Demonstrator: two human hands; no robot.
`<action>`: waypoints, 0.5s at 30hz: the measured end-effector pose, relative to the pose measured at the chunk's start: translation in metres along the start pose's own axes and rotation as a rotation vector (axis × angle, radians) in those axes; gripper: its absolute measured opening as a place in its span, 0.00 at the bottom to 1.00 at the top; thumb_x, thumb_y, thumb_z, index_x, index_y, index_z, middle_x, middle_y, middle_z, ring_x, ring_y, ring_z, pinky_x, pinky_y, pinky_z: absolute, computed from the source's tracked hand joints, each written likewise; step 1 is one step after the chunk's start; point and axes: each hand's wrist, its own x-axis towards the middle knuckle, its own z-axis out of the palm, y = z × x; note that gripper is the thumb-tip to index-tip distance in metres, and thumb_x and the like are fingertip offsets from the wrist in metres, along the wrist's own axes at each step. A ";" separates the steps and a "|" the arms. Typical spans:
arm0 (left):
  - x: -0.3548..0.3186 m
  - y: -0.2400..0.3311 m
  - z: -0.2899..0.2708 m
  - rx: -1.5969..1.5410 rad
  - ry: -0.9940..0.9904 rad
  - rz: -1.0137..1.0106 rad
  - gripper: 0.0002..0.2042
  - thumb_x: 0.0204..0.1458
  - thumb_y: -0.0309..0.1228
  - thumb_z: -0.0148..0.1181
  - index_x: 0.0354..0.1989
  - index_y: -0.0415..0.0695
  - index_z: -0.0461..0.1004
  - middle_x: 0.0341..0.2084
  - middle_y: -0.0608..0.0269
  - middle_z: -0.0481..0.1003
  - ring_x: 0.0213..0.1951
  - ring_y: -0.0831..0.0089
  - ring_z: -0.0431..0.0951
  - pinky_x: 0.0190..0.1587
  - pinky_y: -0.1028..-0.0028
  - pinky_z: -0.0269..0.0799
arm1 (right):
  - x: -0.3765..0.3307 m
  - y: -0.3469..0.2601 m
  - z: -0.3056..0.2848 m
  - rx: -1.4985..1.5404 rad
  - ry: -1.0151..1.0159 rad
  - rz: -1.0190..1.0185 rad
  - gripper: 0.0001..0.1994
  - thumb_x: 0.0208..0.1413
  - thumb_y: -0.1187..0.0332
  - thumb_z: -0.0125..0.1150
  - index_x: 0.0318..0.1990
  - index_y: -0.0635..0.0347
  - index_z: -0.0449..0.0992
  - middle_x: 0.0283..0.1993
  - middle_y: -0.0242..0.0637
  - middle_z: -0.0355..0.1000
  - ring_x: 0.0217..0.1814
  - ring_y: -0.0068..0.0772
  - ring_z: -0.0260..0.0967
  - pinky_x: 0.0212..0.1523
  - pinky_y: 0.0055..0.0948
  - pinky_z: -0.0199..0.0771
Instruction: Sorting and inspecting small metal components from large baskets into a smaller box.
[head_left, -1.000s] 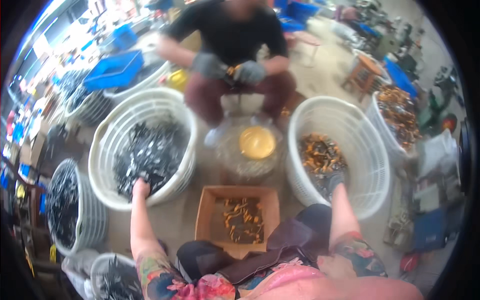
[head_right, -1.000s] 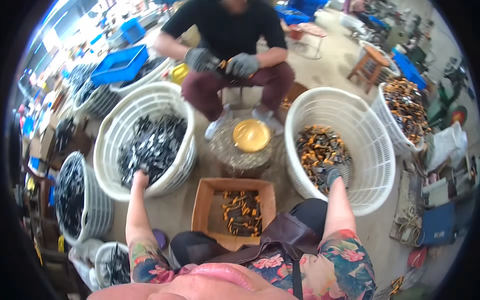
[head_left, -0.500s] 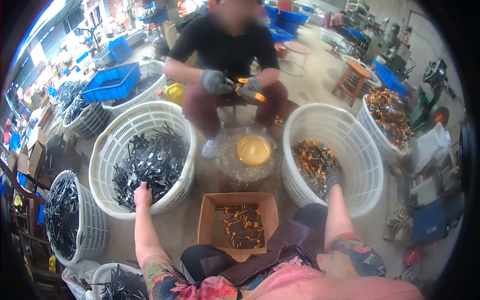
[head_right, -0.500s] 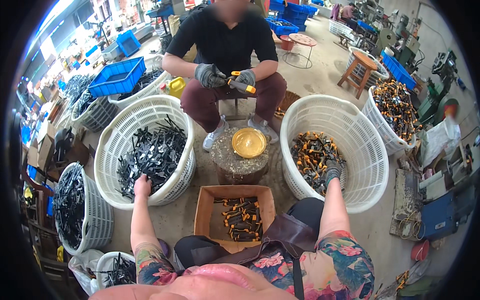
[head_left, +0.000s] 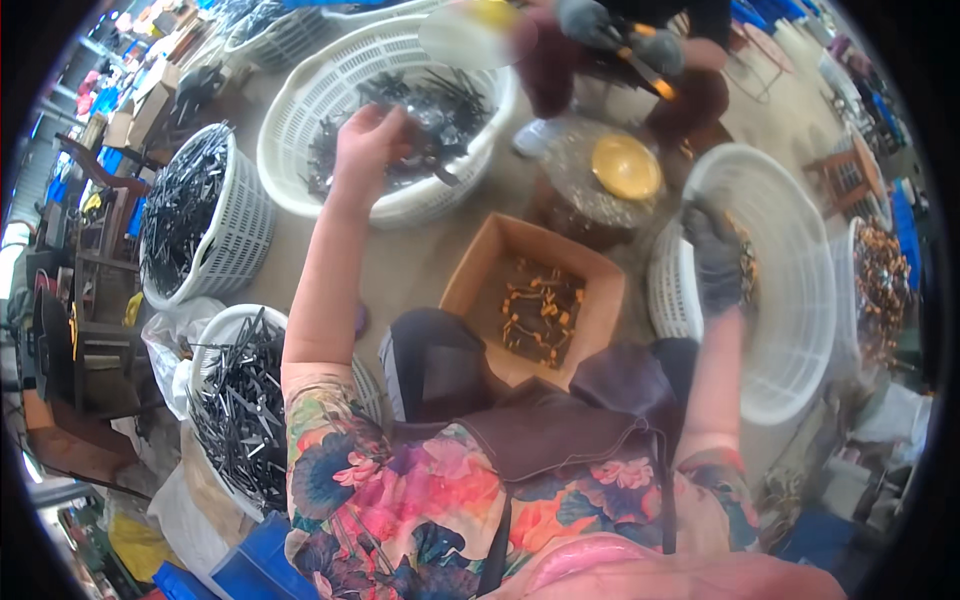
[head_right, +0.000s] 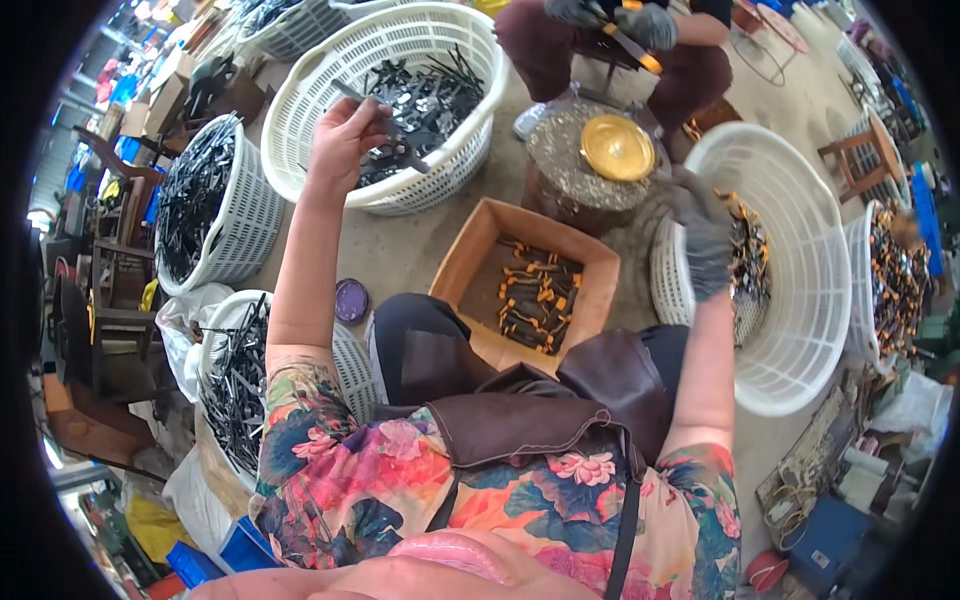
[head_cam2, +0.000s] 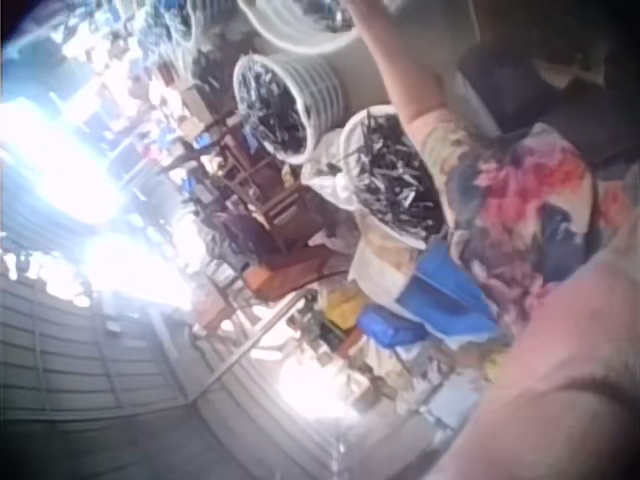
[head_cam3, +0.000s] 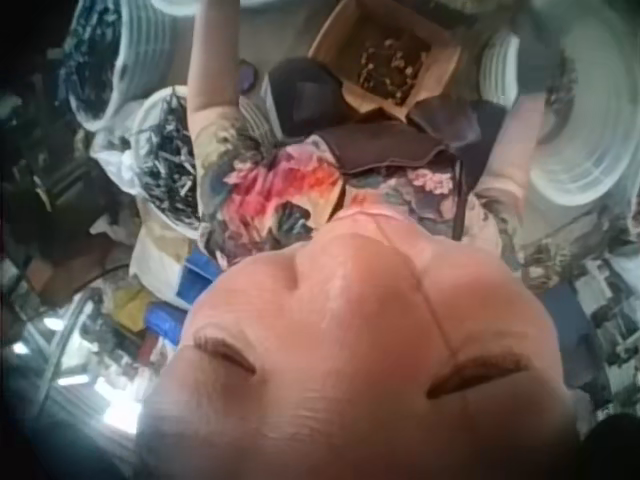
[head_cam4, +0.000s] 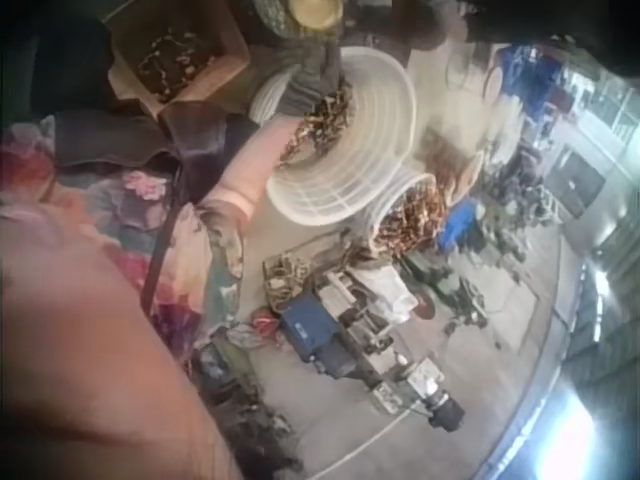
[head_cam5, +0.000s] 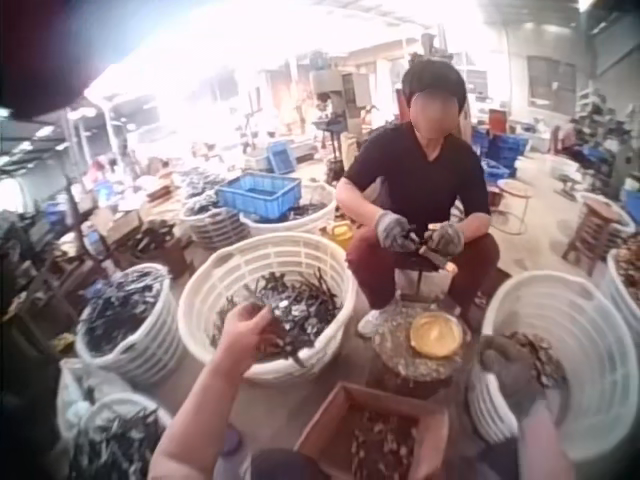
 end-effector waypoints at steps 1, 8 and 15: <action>-0.004 0.001 0.023 0.005 -0.069 -0.010 0.09 0.56 0.32 0.56 0.38 0.39 0.70 0.30 0.60 0.77 0.26 0.81 0.76 0.26 0.87 0.71 | -0.001 0.019 0.004 0.187 -0.099 0.037 0.14 0.56 0.70 0.57 0.49 0.67 0.72 0.39 0.33 0.73 0.38 0.22 0.68 0.40 0.21 0.70; -0.059 -0.012 0.160 0.172 -0.419 0.023 0.08 0.55 0.30 0.56 0.37 0.38 0.72 0.29 0.63 0.77 0.27 0.83 0.73 0.31 0.82 0.70 | -0.027 -0.015 0.065 0.056 -0.755 0.104 0.21 0.58 0.59 0.56 0.56 0.59 0.68 0.41 0.31 0.73 0.40 0.20 0.69 0.39 0.19 0.69; -0.081 -0.047 0.194 -0.116 0.035 0.432 0.06 0.56 0.28 0.53 0.33 0.38 0.72 0.25 0.64 0.75 0.24 0.81 0.71 0.30 0.81 0.68 | -0.029 -0.005 0.017 0.216 -0.381 0.200 0.19 0.58 0.59 0.56 0.51 0.63 0.71 0.34 0.36 0.75 0.34 0.26 0.73 0.36 0.25 0.74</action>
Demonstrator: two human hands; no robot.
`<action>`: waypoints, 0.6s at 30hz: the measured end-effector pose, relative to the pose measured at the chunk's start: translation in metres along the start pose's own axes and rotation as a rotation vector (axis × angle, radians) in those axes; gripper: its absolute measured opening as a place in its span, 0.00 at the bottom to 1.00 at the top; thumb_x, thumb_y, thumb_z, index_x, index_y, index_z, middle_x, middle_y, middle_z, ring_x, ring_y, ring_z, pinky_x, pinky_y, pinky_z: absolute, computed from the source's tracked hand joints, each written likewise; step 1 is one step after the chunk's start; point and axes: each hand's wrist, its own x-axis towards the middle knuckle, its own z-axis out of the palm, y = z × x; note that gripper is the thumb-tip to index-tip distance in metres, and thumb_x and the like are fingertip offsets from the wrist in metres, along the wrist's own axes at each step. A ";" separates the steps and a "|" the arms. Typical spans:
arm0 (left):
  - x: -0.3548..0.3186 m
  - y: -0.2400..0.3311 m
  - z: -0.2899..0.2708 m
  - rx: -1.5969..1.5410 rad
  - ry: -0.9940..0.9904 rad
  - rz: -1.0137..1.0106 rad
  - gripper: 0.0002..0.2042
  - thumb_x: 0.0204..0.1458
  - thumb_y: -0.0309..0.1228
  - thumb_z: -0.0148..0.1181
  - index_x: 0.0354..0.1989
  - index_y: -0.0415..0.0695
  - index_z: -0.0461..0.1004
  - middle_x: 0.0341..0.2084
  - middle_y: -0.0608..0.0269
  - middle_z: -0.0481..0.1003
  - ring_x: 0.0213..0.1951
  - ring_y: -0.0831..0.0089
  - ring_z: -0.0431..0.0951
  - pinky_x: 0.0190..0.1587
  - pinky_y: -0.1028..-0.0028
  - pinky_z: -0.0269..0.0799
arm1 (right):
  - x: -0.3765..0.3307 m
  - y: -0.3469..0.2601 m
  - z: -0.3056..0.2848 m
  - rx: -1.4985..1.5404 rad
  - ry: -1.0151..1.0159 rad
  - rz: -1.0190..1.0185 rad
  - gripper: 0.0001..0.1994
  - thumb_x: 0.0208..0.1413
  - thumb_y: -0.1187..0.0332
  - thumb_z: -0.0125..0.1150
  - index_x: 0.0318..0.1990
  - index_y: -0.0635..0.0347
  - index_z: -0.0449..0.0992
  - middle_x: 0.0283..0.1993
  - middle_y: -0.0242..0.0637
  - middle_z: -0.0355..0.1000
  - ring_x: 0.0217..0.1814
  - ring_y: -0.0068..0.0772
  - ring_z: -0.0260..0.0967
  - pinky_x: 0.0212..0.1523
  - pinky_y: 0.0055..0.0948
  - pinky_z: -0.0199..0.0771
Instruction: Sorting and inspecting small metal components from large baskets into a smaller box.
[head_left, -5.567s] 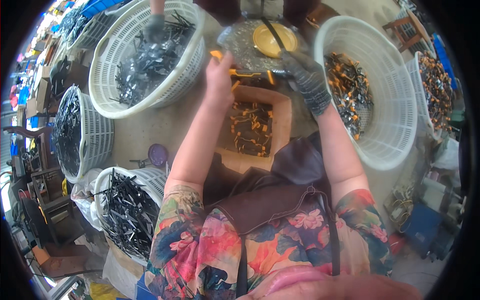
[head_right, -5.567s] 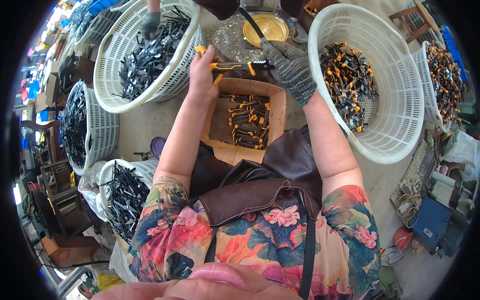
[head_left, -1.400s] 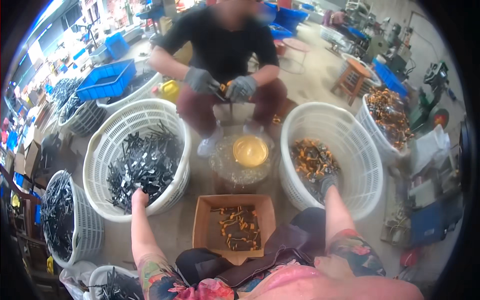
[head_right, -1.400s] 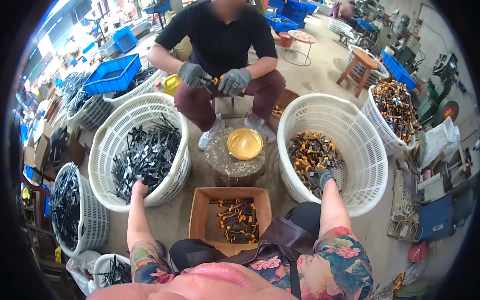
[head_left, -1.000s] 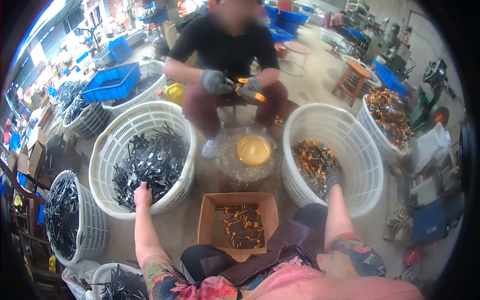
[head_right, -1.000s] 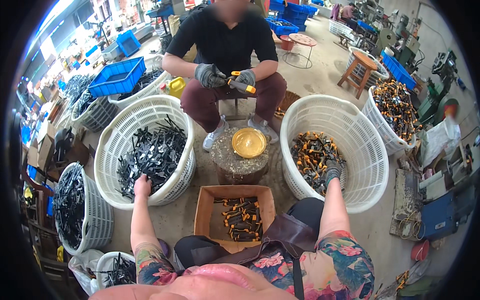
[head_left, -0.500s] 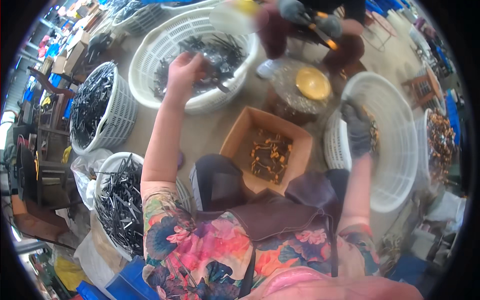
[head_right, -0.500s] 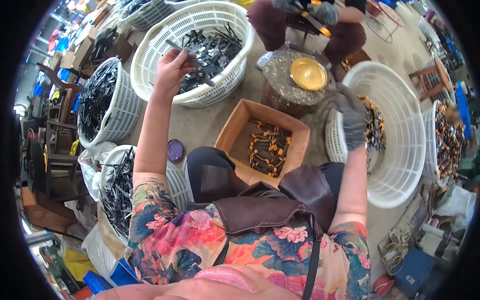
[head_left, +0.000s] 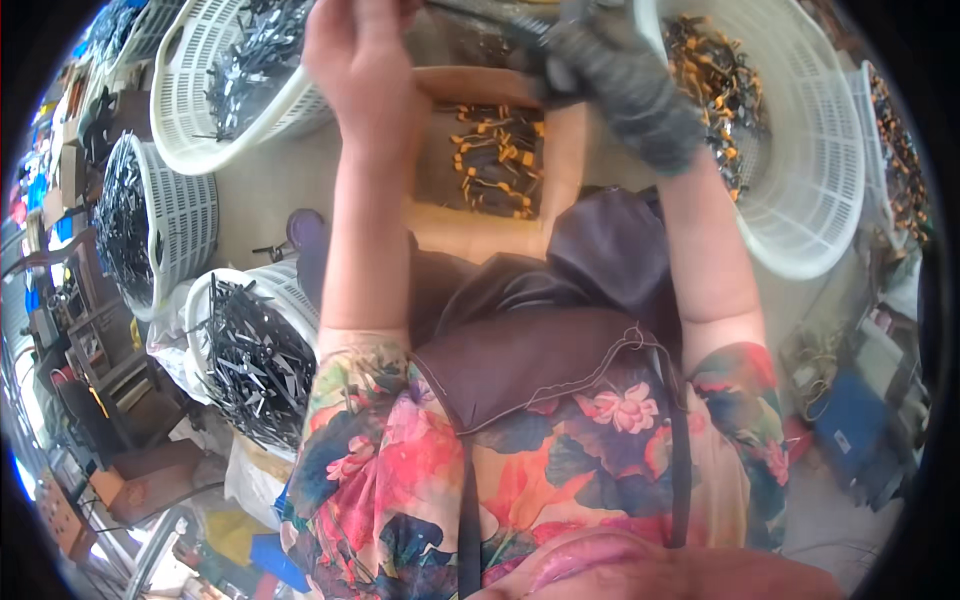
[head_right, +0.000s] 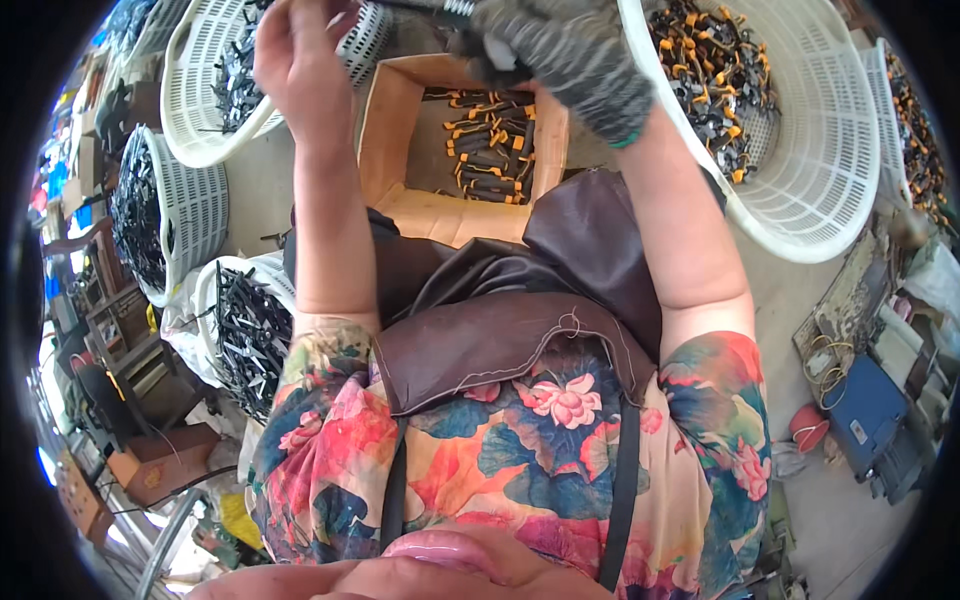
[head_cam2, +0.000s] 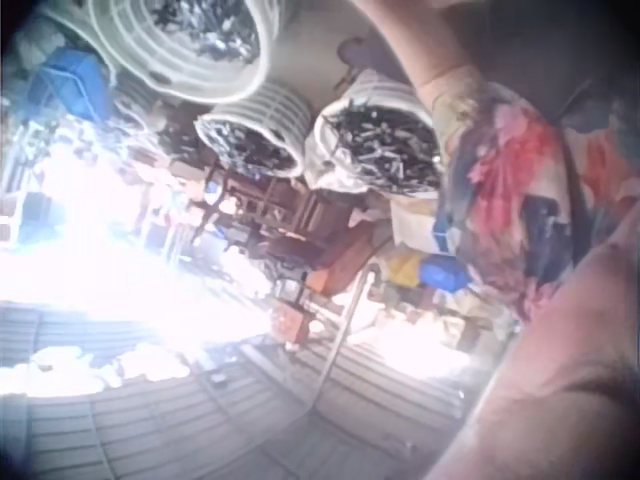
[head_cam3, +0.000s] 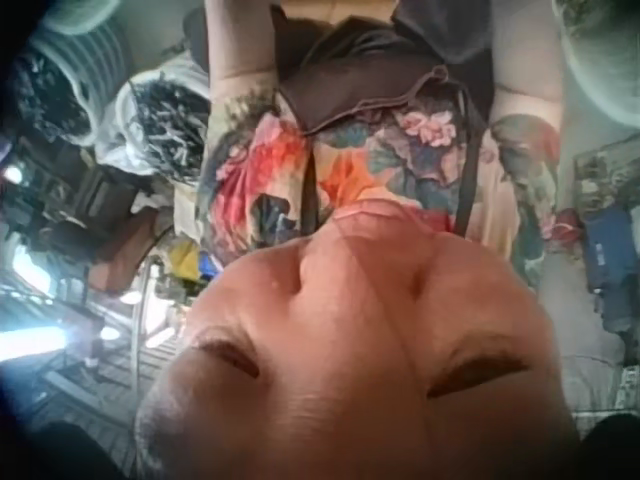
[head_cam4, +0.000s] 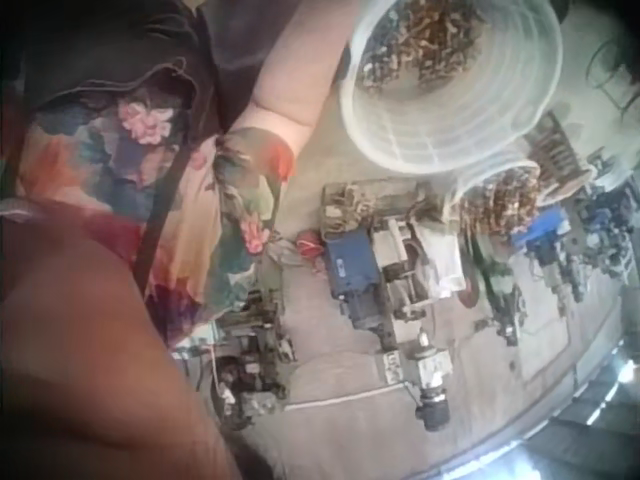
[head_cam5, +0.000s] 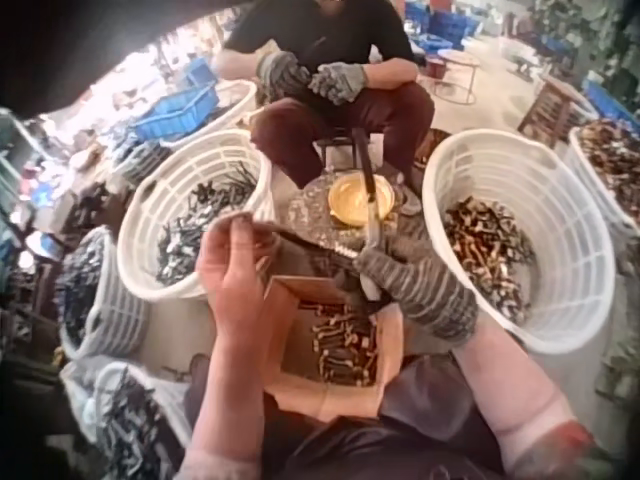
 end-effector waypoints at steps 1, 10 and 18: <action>-0.010 -0.020 -0.003 0.000 -0.014 -0.021 0.06 0.56 0.28 0.53 0.33 0.38 0.72 0.25 0.64 0.75 0.24 0.81 0.71 0.30 0.81 0.68 | -0.003 -0.004 -0.012 0.094 0.073 -0.007 0.19 0.58 0.59 0.56 0.50 0.64 0.71 0.33 0.37 0.75 0.32 0.26 0.72 0.35 0.25 0.74; -0.212 -0.270 -0.112 0.234 0.008 -1.549 0.08 0.57 0.32 0.49 0.31 0.40 0.69 0.20 0.59 0.71 0.22 0.69 0.73 0.24 0.72 0.69 | -0.017 -0.019 -0.026 0.191 0.273 -0.386 0.17 0.57 0.63 0.57 0.48 0.68 0.71 0.31 0.36 0.74 0.27 0.25 0.70 0.28 0.24 0.71; -0.235 -0.332 -0.049 0.060 0.705 -1.727 0.21 0.59 0.35 0.51 0.58 0.44 0.60 0.47 0.52 0.69 0.45 0.57 0.72 0.49 0.58 0.69 | -0.024 -0.021 -0.056 -0.042 0.425 -0.363 0.14 0.57 0.63 0.56 0.43 0.66 0.73 0.30 0.34 0.72 0.28 0.24 0.68 0.31 0.23 0.70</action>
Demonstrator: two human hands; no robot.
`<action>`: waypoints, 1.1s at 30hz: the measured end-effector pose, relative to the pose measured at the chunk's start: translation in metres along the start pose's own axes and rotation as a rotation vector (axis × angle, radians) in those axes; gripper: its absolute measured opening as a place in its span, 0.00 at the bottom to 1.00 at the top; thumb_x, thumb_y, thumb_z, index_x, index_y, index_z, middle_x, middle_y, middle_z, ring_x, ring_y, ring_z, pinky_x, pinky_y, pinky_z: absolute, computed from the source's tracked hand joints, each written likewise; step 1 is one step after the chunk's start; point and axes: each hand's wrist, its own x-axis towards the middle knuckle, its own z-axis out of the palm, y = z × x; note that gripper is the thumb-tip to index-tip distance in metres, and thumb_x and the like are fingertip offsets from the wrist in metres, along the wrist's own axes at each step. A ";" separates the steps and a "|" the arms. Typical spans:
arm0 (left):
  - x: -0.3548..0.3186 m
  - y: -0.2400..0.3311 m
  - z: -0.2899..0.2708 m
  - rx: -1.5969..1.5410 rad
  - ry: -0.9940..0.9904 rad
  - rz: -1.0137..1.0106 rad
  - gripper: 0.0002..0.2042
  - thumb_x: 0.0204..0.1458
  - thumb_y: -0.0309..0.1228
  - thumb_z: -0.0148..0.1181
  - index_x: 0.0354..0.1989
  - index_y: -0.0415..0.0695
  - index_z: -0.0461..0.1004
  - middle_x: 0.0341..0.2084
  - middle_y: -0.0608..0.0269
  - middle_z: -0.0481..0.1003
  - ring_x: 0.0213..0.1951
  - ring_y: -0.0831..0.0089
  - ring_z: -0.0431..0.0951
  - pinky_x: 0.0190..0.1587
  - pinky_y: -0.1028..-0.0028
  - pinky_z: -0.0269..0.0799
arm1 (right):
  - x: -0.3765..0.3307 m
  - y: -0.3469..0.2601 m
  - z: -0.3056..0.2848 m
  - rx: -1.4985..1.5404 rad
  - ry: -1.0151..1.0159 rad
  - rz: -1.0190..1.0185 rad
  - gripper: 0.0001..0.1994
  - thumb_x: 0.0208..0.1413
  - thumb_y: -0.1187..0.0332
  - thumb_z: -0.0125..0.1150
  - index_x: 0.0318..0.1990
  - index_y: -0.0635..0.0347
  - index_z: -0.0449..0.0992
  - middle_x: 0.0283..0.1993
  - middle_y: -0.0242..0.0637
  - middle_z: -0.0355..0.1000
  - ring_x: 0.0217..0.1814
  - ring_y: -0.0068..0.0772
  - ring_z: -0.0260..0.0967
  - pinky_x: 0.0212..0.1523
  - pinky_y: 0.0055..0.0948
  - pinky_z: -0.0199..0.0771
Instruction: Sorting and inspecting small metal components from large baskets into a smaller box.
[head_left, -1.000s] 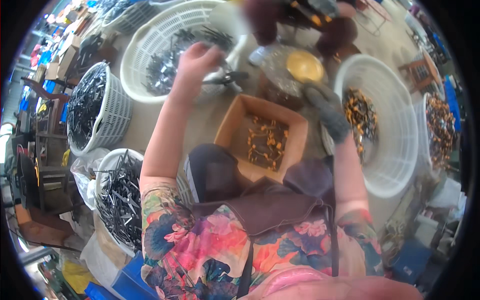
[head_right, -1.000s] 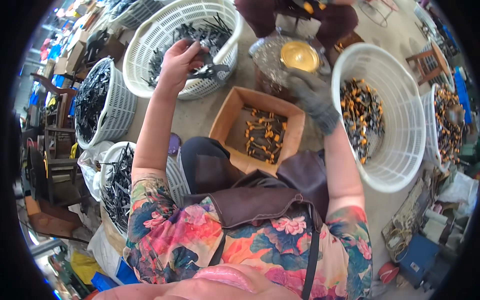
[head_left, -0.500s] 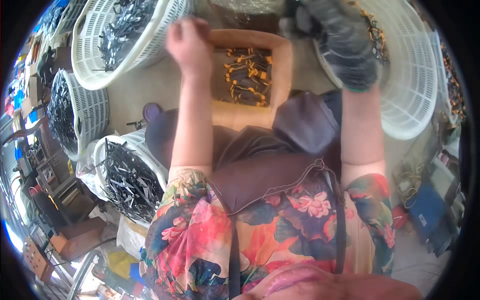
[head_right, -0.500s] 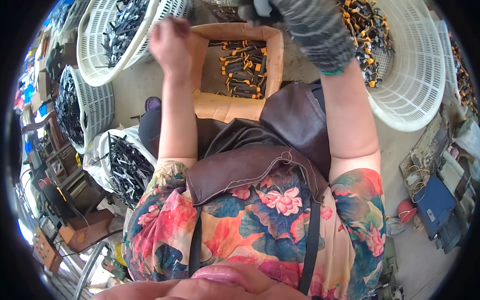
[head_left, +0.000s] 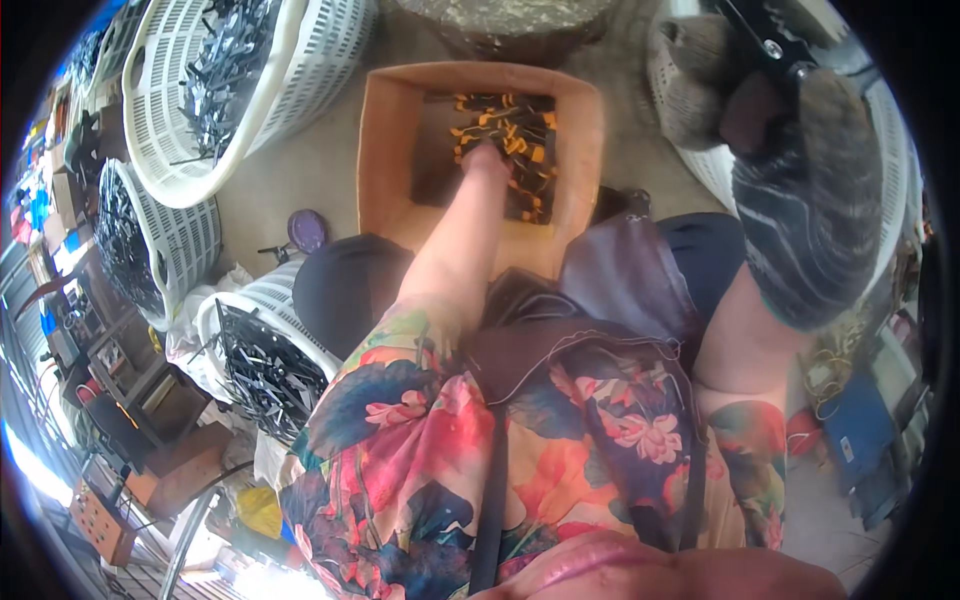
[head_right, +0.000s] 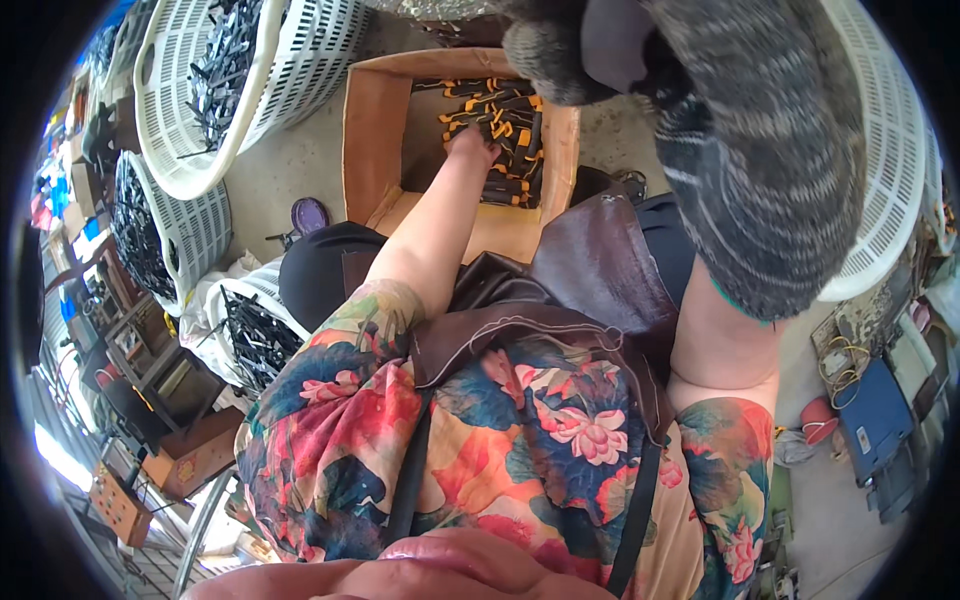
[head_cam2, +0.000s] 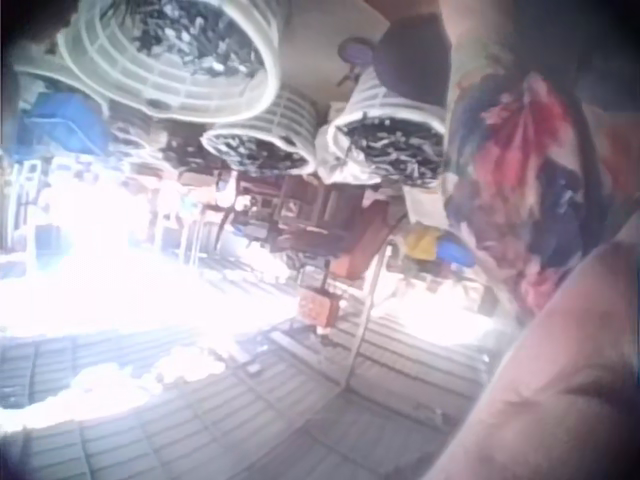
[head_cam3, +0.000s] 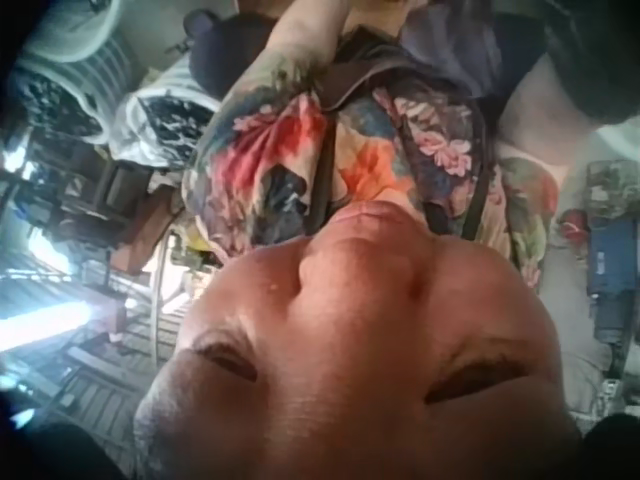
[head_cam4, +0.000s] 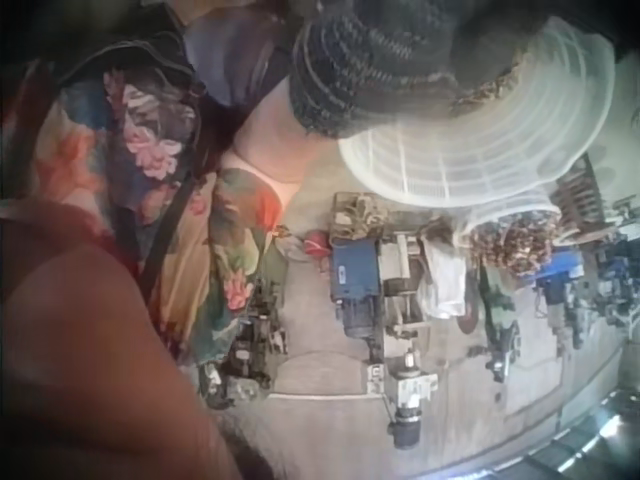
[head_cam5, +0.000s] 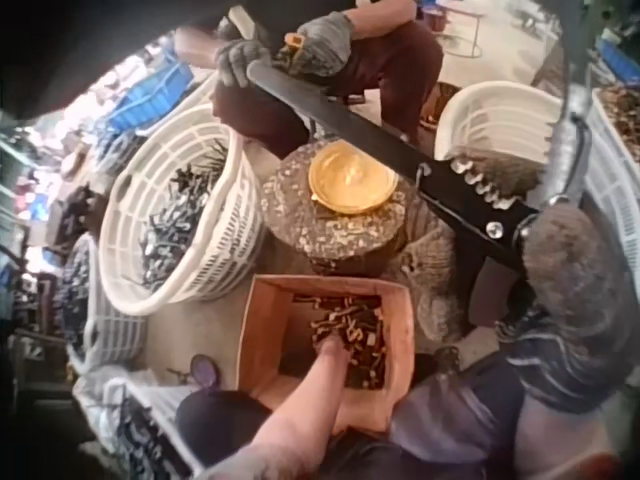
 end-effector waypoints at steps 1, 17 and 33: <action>-0.005 0.008 -0.009 0.004 0.088 0.003 0.21 0.56 0.37 0.53 0.58 0.45 0.61 0.47 0.56 0.70 0.44 0.61 0.73 0.45 0.61 0.70 | 0.000 0.014 0.005 0.010 -0.012 0.011 0.14 0.57 0.63 0.56 0.43 0.66 0.73 0.29 0.34 0.72 0.28 0.24 0.68 0.32 0.23 0.70; -0.039 0.015 -0.039 -0.240 -0.202 0.186 0.16 0.51 0.29 0.56 0.47 0.37 0.65 0.41 0.55 0.69 0.40 0.60 0.73 0.37 0.66 0.76 | 0.006 0.014 0.039 0.253 -0.002 0.140 0.18 0.56 0.65 0.57 0.48 0.71 0.71 0.27 0.37 0.72 0.24 0.26 0.69 0.26 0.23 0.71; -0.270 0.123 -0.043 -0.220 -1.173 0.497 0.11 0.57 0.32 0.52 0.46 0.44 0.67 0.40 0.60 0.73 0.41 0.66 0.74 0.47 0.59 0.71 | 0.016 0.021 0.027 0.159 -0.117 0.171 0.14 0.58 0.65 0.56 0.49 0.61 0.74 0.34 0.30 0.73 0.34 0.19 0.69 0.36 0.20 0.70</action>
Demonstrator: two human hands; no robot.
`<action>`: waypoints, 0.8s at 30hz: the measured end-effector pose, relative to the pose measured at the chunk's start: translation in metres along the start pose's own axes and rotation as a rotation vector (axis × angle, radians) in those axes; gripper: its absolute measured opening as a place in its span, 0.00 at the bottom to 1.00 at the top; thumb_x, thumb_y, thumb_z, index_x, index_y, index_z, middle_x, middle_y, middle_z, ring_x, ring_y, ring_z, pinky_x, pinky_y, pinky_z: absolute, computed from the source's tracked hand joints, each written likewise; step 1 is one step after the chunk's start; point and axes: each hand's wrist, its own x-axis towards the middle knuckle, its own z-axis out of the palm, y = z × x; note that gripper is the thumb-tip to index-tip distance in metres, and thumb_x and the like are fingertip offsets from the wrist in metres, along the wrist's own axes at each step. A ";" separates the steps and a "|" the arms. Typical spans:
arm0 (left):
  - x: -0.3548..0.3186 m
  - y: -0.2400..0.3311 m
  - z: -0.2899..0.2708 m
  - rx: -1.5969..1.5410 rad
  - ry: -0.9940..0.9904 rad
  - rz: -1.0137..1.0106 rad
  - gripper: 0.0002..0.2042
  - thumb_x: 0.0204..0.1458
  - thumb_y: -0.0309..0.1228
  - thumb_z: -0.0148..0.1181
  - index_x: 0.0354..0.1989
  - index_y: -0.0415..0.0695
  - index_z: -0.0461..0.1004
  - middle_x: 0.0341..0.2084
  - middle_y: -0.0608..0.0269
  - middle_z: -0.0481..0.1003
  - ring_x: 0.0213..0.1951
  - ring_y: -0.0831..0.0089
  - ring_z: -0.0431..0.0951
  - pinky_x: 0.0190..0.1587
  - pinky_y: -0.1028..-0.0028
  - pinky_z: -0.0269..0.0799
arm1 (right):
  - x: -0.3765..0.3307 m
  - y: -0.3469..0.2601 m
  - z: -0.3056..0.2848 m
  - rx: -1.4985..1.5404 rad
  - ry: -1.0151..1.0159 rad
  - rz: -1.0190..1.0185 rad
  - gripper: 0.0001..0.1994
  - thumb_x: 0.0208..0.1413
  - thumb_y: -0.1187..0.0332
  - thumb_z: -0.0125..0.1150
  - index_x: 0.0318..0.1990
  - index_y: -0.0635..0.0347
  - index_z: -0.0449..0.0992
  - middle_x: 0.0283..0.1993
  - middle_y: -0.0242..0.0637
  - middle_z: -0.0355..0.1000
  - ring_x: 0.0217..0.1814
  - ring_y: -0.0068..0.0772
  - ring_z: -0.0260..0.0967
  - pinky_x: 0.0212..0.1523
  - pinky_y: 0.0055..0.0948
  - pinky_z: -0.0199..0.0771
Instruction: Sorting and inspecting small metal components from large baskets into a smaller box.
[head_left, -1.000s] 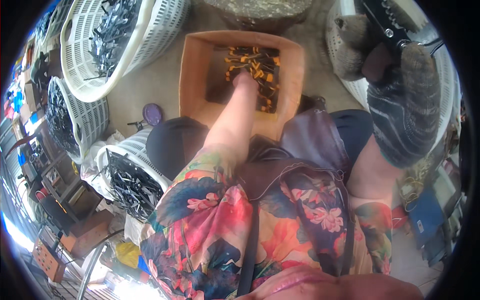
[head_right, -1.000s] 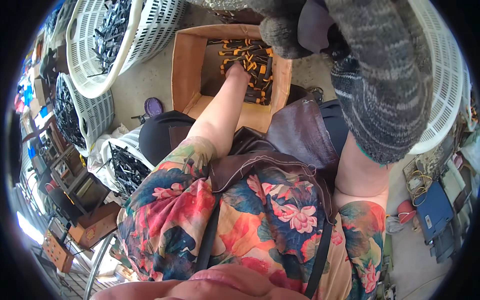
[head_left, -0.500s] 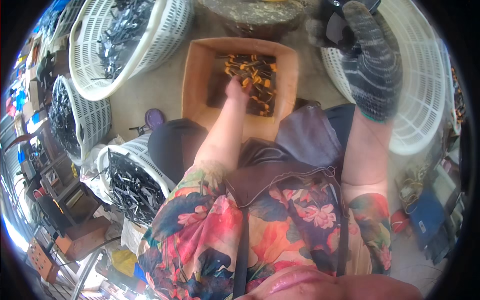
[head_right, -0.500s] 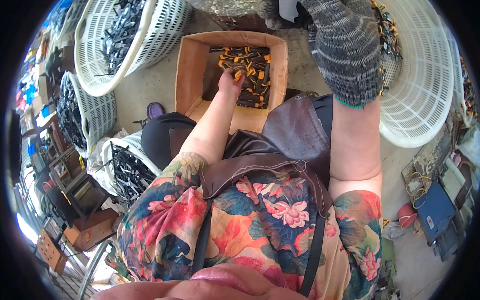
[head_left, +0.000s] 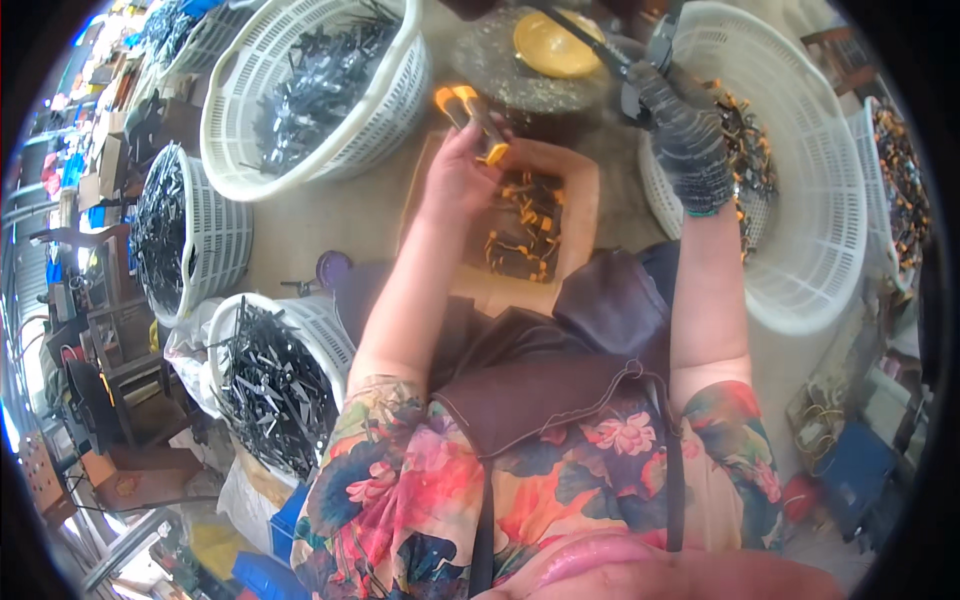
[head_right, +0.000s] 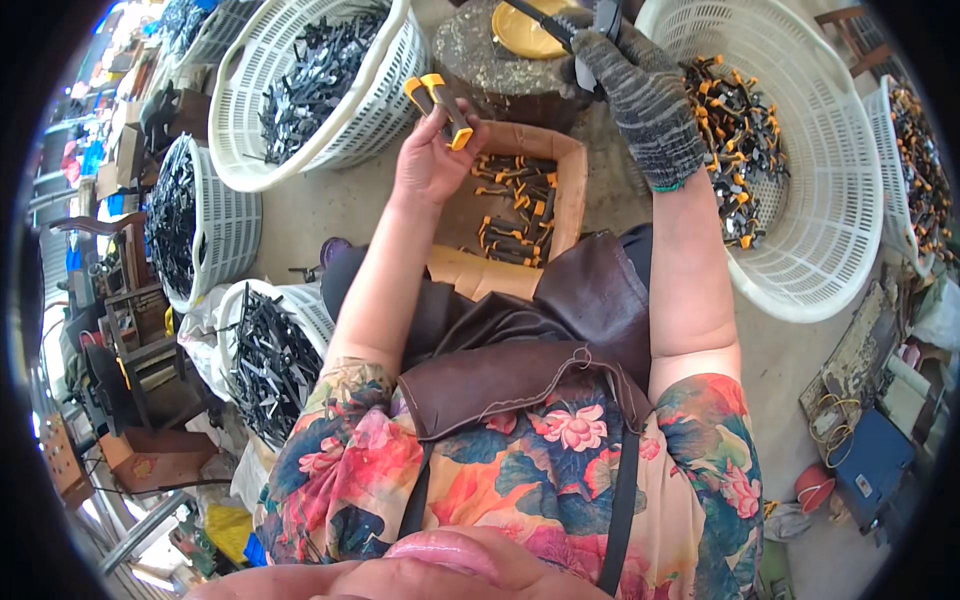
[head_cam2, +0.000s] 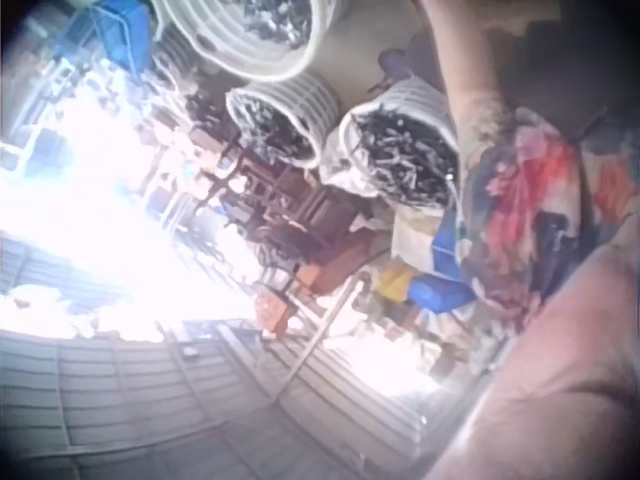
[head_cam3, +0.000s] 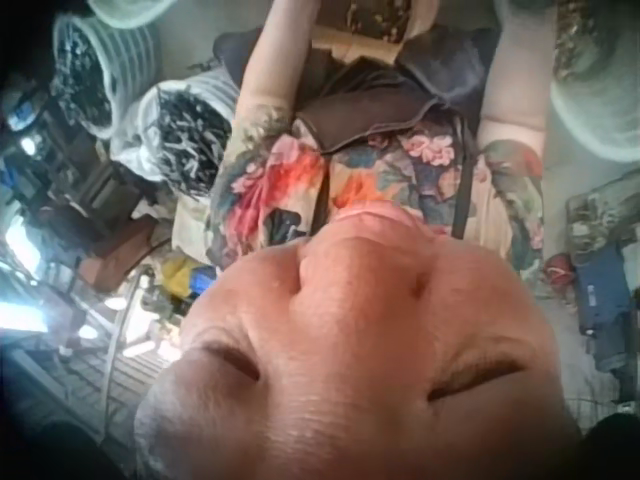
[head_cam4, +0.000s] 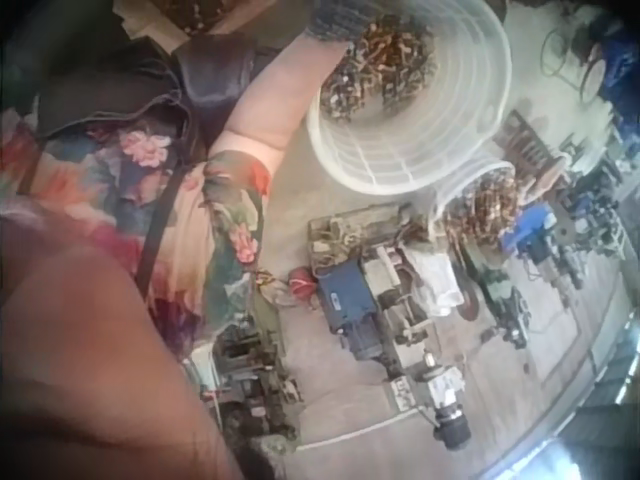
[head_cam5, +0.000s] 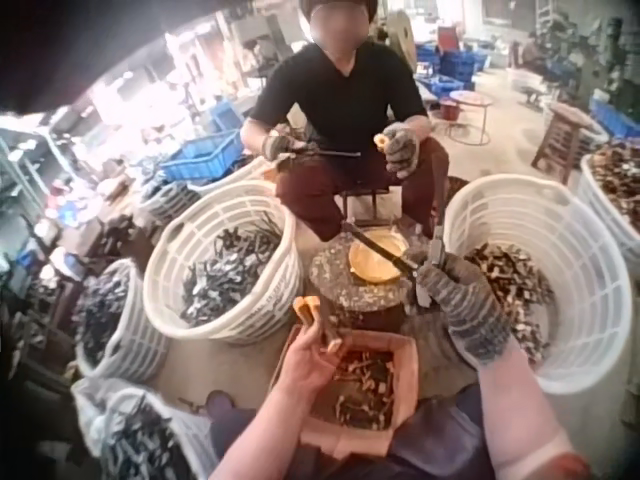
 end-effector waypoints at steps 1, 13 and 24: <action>0.000 0.010 0.016 0.085 -0.013 0.008 0.11 0.57 0.32 0.52 0.47 0.45 0.67 0.41 0.60 0.73 0.41 0.66 0.74 0.47 0.60 0.71 | 0.003 0.002 -0.006 -0.017 0.017 0.016 0.12 0.57 0.67 0.58 0.47 0.61 0.75 0.28 0.31 0.73 0.31 0.20 0.70 0.33 0.20 0.70; 0.042 0.047 0.033 0.288 -0.003 0.094 0.12 0.59 0.28 0.48 0.50 0.43 0.64 0.44 0.58 0.73 0.42 0.71 0.75 0.43 0.68 0.74 | 0.068 0.060 -0.012 -0.874 0.208 -0.304 0.15 0.51 0.69 0.59 0.48 0.59 0.74 0.41 0.46 0.75 0.44 0.41 0.73 0.47 0.32 0.70; 0.090 0.004 0.031 0.380 0.097 0.026 0.10 0.59 0.25 0.47 0.48 0.41 0.64 0.45 0.55 0.73 0.45 0.64 0.76 0.44 0.64 0.74 | 0.095 0.105 -0.005 -1.016 0.181 -0.287 0.16 0.53 0.62 0.58 0.48 0.55 0.75 0.47 0.48 0.73 0.49 0.47 0.70 0.51 0.37 0.68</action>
